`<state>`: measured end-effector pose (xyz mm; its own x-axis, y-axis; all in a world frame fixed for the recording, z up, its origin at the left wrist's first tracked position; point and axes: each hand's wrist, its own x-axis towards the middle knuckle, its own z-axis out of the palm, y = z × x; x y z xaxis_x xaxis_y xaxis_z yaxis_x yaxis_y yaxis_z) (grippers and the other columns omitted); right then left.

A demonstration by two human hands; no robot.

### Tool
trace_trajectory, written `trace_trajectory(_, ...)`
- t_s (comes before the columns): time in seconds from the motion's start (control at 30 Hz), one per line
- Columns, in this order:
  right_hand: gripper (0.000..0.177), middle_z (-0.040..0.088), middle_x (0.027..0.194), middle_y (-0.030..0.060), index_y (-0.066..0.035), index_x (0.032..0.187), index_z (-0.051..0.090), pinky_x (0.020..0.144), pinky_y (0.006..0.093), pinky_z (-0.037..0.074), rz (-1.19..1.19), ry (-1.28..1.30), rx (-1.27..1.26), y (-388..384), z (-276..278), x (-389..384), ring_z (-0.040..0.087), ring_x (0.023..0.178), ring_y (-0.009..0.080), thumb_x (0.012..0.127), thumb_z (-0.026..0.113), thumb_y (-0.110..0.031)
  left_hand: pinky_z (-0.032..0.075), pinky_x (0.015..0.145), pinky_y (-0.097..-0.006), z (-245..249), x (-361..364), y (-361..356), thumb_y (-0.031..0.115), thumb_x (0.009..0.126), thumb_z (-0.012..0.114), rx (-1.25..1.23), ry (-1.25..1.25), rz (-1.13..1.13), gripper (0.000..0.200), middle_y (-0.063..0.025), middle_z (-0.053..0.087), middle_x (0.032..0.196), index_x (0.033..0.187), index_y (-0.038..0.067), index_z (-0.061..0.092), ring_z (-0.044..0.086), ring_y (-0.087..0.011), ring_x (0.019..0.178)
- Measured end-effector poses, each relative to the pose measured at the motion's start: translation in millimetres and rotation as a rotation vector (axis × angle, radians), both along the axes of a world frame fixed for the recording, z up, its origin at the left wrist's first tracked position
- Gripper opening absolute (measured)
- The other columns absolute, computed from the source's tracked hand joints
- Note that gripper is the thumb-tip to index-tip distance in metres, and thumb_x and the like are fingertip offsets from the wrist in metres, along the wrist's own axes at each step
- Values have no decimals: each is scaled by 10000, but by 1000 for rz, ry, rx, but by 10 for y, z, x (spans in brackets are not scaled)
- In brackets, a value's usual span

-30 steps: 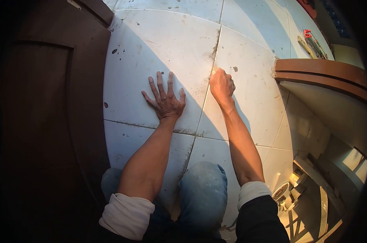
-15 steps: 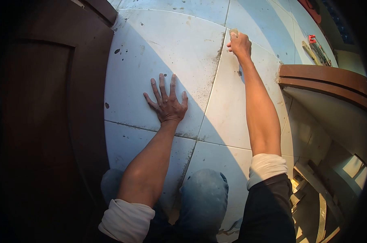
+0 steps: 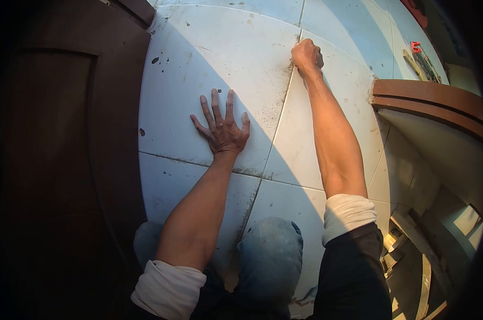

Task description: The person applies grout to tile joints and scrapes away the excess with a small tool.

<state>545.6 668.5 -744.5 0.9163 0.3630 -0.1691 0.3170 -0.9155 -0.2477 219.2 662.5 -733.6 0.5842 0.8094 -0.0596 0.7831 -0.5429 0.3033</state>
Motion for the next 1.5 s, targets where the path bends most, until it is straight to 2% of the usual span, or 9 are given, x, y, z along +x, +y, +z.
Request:
trace_trajectory(0.27, 265, 748, 780, 180, -10, 853, 728, 675, 430, 588, -116, 253, 279, -494, 206, -711, 761, 776, 306, 888, 663, -265, 32, 1170, -747, -34, 3, 5, 474, 884, 602, 22, -7, -2, 752, -67, 195, 1665, 1577, 352, 337, 76, -352, 1571)
trace_trajectory(0.3, 271, 742, 823, 224, 2, 831, 708, 663, 459, 588, -64, 145, 69, -494, 172, -771, 752, 804, 377, 890, 665, -259, 33, 1171, -746, -35, -19, -17, 477, 884, 603, 18, -2, 0, 751, -65, 197, 1665, 1577, 355, 339, 76, -351, 1571)
trace_trajectory(0.4, 280, 714, 871, 296, 14, 906, 685, 750, 532, 584, -25, 160, 76, -847, 170, -1239, 712, 885, 499, 916, 644, -262, 35, 1172, -743, -50, 3, -18, 480, 880, 605, 17, -11, 4, 752, -64, 203, 1664, 1575, 359, 344, 78, -348, 1571)
trace_trajectory(0.57, 266, 707, 952, 315, -2, 1028, 667, 788, 565, 574, -31, 161, -101, -1124, 587, -2142, 707, 925, 490, 972, 581, -248, 41, 1172, -739, -63, -22, -39, 472, 874, 608, 29, -26, 0, 756, -67, 213, 1663, 1576, 360, 348, 81, -347, 1570)
trace_trajectory(0.8, 319, 676, 801, 317, 3, 936, 611, 761, 598, 533, 18, 266, -49, -1750, 675, -3031, 676, 805, 524, 1027, 491, -277, 48, 1168, -745, -84, -16, -23, 477, 868, 610, 50, -43, 8, 752, -73, 227, 1655, 1568, 356, 362, 110, -356, 1562)
trace_trajectory(0.9, 335, 669, 726, 291, 27, 922, 611, 717, 574, 540, 13, 331, -54, -2023, 671, -3310, 684, 739, 493, 1028, 488, -266, 48, 1168, -747, -99, -23, -32, 480, 867, 611, 62, -49, 1, 749, -76, 233, 1649, 1564, 355, 369, 117, -360, 1559)
trace_trajectory(0.97, 360, 666, 646, 225, 44, 896, 612, 632, 496, 551, -157, 583, 104, -2054, 729, -3383, 695, 617, 377, 1040, 495, -265, 48, 1168, -748, -105, -11, -23, 480, 866, 610, 71, -52, 5, 747, -76, 236, 1647, 1563, 355, 371, 119, -362, 1558)
trace_trajectory(1.17, 374, 658, 596, 115, 37, 879, 615, 526, 378, 512, -468, 587, 377, -1932, 667, -3577, 637, 479, 183, 1064, 499, -267, 44, 1169, -748, -103, 9, -11, 467, 860, 619, 73, -57, 1, 752, -79, 237, 1647, 1561, 352, 373, 118, -367, 1558)
trace_trajectory(1.5, 308, 709, 683, 159, 91, 941, 632, 555, 351, 551, -461, 375, 555, -894, 462, -2022, 688, 541, 219, 1021, 493, -172, 34, 1173, -741, -72, 4, -26, 459, 862, 617, 44, -38, 8, 748, -73, 231, 1652, 1561, 349, 374, 101, -362, 1564)
